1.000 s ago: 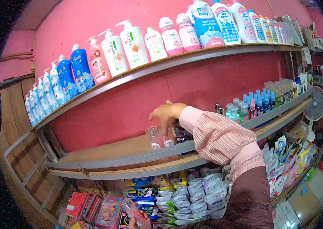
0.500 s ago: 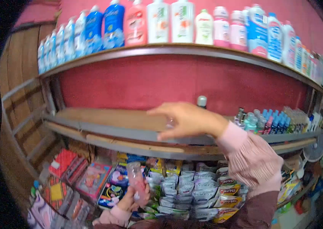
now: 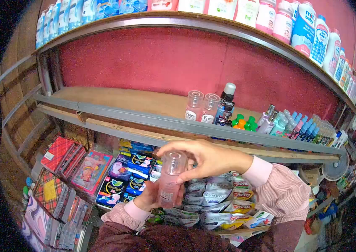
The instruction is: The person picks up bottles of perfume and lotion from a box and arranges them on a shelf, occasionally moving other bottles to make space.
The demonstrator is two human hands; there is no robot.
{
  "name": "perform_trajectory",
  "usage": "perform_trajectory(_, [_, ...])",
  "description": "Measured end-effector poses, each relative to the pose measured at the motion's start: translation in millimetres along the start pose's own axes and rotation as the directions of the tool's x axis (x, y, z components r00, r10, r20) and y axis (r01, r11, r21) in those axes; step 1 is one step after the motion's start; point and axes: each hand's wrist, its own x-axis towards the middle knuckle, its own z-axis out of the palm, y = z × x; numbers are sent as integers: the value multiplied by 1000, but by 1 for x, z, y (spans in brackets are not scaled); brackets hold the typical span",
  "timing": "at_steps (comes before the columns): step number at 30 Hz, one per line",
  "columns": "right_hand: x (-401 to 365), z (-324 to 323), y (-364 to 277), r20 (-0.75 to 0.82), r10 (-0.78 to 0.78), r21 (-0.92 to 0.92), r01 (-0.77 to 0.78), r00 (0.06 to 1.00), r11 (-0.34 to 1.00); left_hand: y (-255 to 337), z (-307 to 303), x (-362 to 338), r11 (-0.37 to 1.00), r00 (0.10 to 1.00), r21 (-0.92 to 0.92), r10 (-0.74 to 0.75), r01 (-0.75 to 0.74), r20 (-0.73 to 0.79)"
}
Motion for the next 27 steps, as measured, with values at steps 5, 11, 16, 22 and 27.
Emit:
perform_trajectory(5, [-16, -8, 1, -85, 32, 69, -26, 996, 997, 5, 0, -2, 998, 997, -6, -64, 64, 47])
perform_trajectory(11, [-18, -7, -7, -303, 198, 237, -128, 932, 963, 8, -8, 5, 833, 959, 520, 270, -187, -87])
perform_trajectory(16, [-17, 4, -2, -412, 176, 127, -135, 894, 983, 35, -6, 12, 121, 730, 969, 679, -218, 79])
perform_trajectory(22, [-16, 7, -5, -427, 255, 137, -217, 868, 967, 45, 5, 17, -178, 656, 957, 699, -229, 286])
perform_trajectory(27, [-21, 6, -5, -378, 59, -14, -69, 924, 997, 12, -1, 11, 589, 775, 653, 633, -476, -5])
